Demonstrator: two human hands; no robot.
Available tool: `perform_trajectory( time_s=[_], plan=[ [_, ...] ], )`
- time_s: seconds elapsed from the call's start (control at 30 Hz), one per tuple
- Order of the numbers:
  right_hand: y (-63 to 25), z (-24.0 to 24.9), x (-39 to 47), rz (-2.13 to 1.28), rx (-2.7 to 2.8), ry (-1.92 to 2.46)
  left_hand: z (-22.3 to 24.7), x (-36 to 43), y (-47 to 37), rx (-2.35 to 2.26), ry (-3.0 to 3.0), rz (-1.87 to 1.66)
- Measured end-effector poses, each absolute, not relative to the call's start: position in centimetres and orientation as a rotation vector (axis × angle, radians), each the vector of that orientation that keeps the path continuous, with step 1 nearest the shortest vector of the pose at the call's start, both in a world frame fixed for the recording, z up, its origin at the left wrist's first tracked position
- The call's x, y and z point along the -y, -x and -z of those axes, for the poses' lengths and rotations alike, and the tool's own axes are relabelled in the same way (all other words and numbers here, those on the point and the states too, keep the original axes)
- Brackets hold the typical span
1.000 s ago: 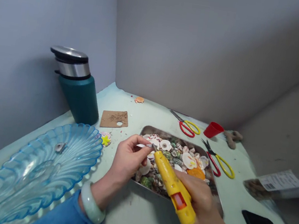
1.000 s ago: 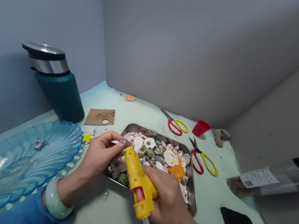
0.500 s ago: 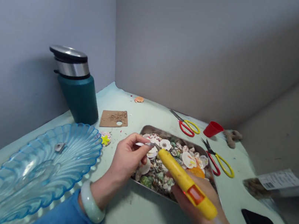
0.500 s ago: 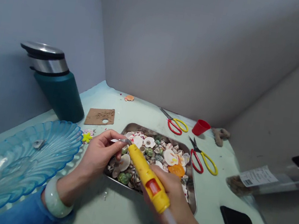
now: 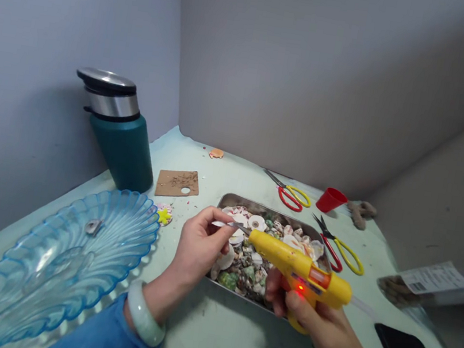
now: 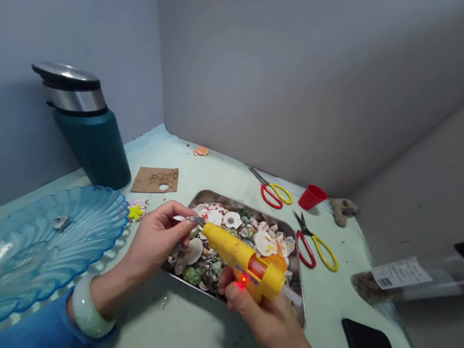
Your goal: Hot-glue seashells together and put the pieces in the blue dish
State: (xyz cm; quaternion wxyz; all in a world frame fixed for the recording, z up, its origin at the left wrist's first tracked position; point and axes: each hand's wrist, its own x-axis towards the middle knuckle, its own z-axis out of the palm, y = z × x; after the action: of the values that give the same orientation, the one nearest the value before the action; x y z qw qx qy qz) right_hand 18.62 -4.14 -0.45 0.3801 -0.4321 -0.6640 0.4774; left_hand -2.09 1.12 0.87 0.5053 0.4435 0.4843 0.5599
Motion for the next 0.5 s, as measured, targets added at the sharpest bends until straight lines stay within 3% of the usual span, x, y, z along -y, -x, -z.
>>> perform_trajectory(
  time_s=[0.5],
  plan=[
    [-19.06,0.87,4.1,-1.265,1.691,1.134,-0.7,-1.02,1.98,-1.185,-1.119,-1.343]
  ],
)
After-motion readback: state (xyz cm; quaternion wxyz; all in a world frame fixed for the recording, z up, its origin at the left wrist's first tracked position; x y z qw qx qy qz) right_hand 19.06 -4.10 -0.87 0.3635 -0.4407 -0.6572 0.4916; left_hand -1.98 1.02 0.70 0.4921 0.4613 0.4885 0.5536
